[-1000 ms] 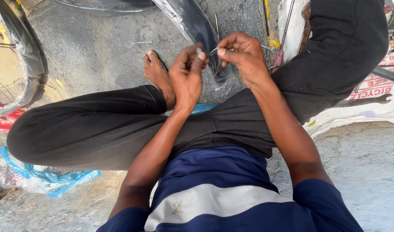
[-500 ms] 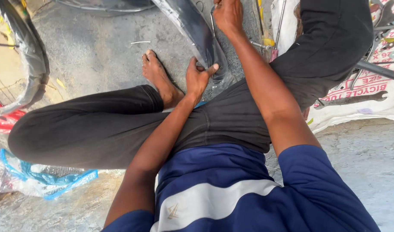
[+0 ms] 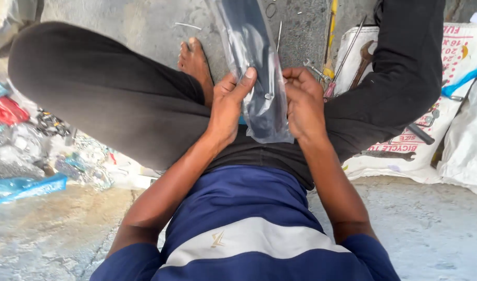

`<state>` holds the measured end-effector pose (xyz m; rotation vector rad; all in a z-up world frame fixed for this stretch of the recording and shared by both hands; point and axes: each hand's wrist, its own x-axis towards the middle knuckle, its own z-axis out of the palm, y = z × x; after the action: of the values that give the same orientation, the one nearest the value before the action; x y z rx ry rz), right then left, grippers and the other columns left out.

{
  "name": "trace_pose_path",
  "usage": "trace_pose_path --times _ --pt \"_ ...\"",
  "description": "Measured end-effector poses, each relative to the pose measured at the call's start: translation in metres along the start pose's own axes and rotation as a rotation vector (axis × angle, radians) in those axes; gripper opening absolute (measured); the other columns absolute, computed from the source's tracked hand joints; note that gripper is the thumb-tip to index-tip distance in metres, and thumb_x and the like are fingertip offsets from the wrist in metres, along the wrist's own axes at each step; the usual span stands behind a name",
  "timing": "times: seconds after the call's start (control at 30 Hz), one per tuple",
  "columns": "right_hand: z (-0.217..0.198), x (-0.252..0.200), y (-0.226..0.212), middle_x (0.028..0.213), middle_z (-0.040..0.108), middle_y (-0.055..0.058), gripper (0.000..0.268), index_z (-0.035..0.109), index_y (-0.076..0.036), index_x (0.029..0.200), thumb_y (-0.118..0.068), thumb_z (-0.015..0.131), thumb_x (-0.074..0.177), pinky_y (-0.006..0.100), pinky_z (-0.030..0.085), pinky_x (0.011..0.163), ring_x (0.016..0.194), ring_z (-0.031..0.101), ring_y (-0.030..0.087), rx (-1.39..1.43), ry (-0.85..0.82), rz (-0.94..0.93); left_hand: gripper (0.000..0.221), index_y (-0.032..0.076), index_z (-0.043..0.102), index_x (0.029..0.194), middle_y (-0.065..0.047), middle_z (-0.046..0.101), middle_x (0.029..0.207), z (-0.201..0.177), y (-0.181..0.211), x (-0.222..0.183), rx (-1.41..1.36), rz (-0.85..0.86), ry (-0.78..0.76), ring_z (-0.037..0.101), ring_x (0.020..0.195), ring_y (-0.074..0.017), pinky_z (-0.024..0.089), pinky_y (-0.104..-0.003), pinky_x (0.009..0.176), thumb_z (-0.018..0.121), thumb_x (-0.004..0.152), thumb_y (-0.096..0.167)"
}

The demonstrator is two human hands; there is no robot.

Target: Assembling components onto a bicycle mudguard using tools and fasteners.

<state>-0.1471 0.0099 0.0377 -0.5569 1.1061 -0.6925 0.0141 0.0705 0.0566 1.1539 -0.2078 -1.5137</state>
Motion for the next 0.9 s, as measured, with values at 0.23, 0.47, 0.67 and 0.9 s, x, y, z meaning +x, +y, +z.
trace_pose_path --times 0.23,0.47,0.67,0.9 --pt "0.019 -0.018 0.016 0.1 0.068 0.012 0.018 0.059 0.005 0.116 0.007 0.056 0.099 0.025 0.057 0.076 0.083 0.067 0.013 0.151 0.059 -0.08 0.038 0.0 0.059 0.131 -0.001 0.068 0.115 -0.008 -0.015 -0.042 0.069 0.119 -0.065 0.061 0.107 -0.0079 0.049 -0.026 0.096 0.071 0.098 0.016" --pt "0.0 -0.043 -0.023 0.092 0.067 0.008 0.013 0.062 0.004 0.115 0.006 0.059 0.102 0.028 0.058 0.069 0.074 0.064 0.012 -0.314 0.052 -0.296 0.04 -0.003 0.062 0.129 -0.007 0.072 0.11 -0.023 -0.016 -0.031 -0.188 0.016 -0.057 0.067 0.101 -0.0133 0.055 -0.028 0.091 0.074 0.09 -0.005" --pt "0.051 -0.052 -0.046 0.084 0.067 0.009 0.037 0.062 0.007 0.128 0.004 0.063 0.092 0.023 0.051 0.063 0.07 0.063 0.01 -0.688 -0.275 0.008 0.035 -0.001 0.064 0.124 -0.004 0.071 0.109 -0.029 -0.026 -0.03 -0.162 0.001 -0.05 0.066 0.098 -0.01 0.054 -0.026 0.089 0.072 0.09 -0.007" --pt "0.046 -0.063 -0.078 0.078 0.068 0.01 0.012 0.071 0.007 0.097 0.006 0.066 0.087 0.024 0.05 0.056 0.06 0.064 0.013 -0.484 -0.237 0.048 0.034 -0.001 0.065 0.121 -0.004 0.071 0.107 -0.034 -0.028 -0.022 -0.066 0.019 -0.015 0.065 0.097 -0.0094 0.054 -0.025 0.088 0.074 0.089 -0.009"
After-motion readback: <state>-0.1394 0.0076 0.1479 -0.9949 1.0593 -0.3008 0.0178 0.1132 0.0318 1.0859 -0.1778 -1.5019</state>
